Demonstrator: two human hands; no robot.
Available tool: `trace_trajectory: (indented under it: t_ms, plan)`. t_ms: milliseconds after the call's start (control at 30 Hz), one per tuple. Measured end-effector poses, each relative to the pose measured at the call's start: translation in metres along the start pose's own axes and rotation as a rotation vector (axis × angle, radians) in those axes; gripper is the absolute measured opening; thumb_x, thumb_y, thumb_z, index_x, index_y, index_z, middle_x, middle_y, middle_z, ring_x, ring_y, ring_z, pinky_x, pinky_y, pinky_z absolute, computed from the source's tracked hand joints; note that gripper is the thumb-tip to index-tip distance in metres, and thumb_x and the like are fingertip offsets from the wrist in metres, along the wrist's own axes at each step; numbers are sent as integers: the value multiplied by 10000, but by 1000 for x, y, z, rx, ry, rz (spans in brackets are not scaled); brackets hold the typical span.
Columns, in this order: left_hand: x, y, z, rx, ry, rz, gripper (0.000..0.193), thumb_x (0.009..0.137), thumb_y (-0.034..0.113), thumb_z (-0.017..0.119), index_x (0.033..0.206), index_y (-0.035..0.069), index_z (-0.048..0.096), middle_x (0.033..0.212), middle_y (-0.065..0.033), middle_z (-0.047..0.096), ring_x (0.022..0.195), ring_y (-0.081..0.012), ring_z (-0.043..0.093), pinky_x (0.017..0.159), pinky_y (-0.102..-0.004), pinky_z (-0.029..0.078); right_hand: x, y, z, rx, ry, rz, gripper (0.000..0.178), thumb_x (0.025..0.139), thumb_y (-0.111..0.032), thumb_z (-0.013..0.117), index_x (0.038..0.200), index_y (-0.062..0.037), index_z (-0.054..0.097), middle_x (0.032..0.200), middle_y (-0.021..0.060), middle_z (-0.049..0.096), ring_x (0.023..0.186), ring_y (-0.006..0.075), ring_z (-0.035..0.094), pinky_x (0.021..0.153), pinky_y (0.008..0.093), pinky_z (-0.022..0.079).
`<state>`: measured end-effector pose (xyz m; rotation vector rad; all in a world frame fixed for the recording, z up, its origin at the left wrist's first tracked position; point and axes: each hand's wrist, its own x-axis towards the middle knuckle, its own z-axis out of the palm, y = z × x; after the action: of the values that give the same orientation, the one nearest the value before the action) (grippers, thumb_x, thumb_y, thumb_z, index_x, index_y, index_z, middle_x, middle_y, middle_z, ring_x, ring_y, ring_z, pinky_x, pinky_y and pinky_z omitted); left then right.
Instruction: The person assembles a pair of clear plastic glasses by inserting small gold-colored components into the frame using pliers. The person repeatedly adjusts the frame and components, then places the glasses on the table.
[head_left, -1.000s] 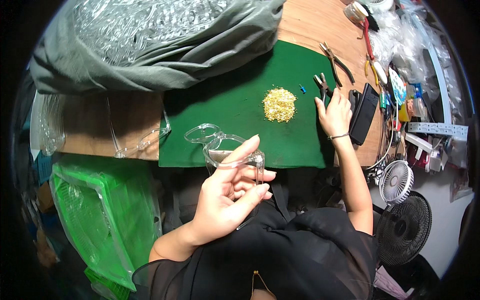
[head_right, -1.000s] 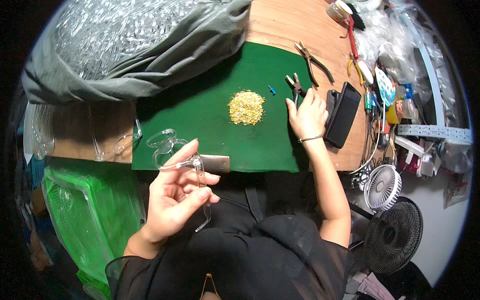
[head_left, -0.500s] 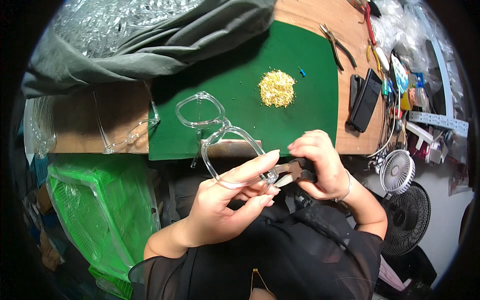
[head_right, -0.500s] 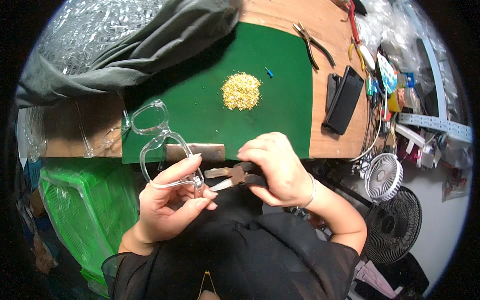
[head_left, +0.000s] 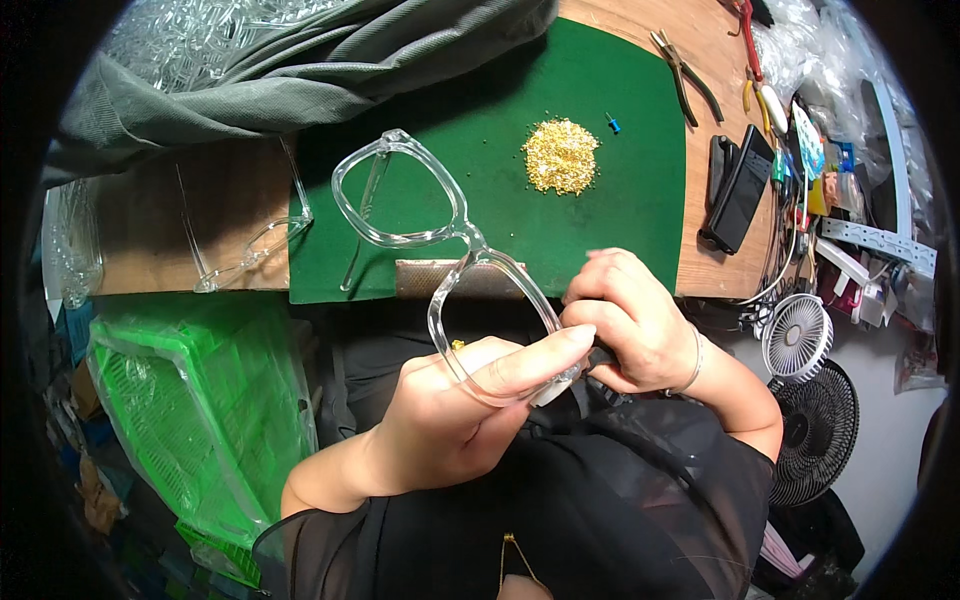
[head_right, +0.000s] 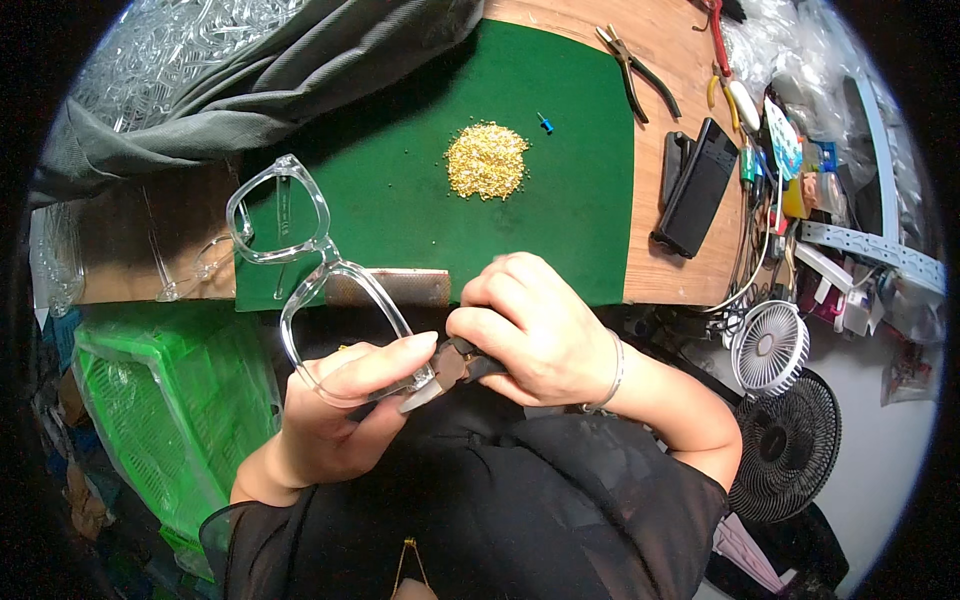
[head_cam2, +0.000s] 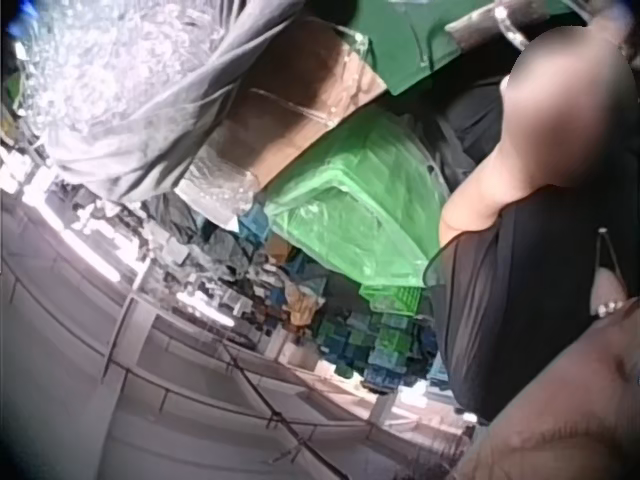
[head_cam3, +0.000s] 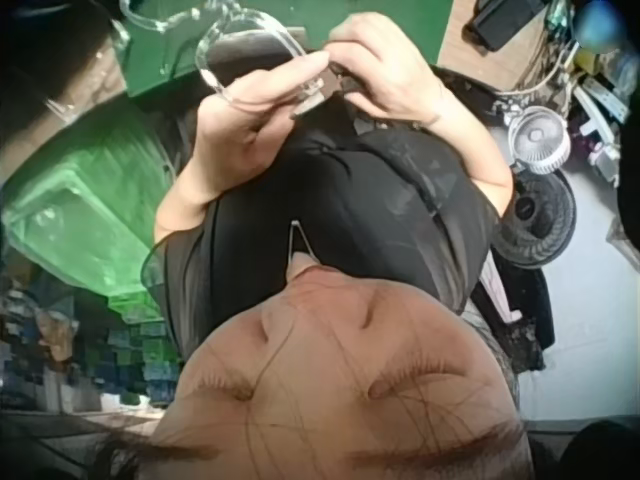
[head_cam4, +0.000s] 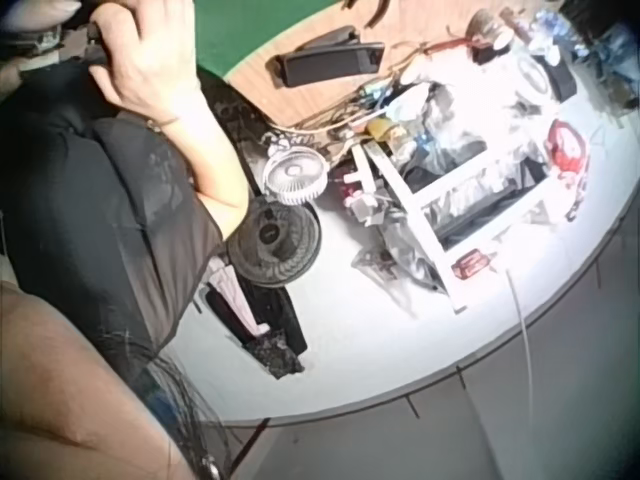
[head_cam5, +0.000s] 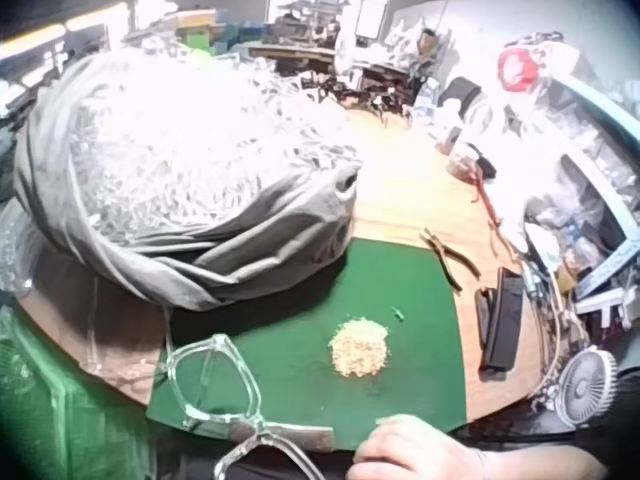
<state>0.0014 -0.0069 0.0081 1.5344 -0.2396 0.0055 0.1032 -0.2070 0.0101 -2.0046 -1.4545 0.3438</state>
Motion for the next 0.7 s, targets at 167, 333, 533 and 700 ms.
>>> trace_trajectory:
  t_ms: [167, 333, 533, 700]
  plan:
    - [-1, -1, 2, 12, 8, 15, 583, 648, -166, 513, 1191, 36, 583, 849, -120, 643, 712, -226, 641, 655, -288, 519, 2, 0, 4, -14, 92, -23, 381, 672, -212, 656, 968, -4, 537, 862, 133, 518, 763, 305, 529, 693, 399, 420]
    - [-2, -2, 3, 21, 14, 13, 587, 648, -175, 517, 1188, 45, 586, 849, -117, 643, 714, -226, 642, 639, -289, 520, 2, 3, 3, -91, 109, -69, 379, 704, -288, 633, 944, -10, 541, 821, 126, 510, 744, 287, 524, 663, 369, 410]
    - [-1, -2, 3, -28, -24, -30, 584, 655, -177, 553, 1193, 50, 584, 873, -113, 654, 736, -215, 648, 653, -280, 524, -3, 2, 7, -105, 108, -33, 324, 685, -294, 637, 845, -30, 539, 736, 95, 476, 649, 252, 484, 597, 350, 383]
    - [-4, -1, 8, -79, -1, -95, 583, 676, -194, 537, 1199, 58, 580, 932, -118, 663, 815, -203, 659, 735, -267, 524, -7, -3, 4, -97, 37, 51, 281, 637, -236, 658, 811, -53, 535, 703, 76, 451, 623, 240, 467, 569, 339, 365]
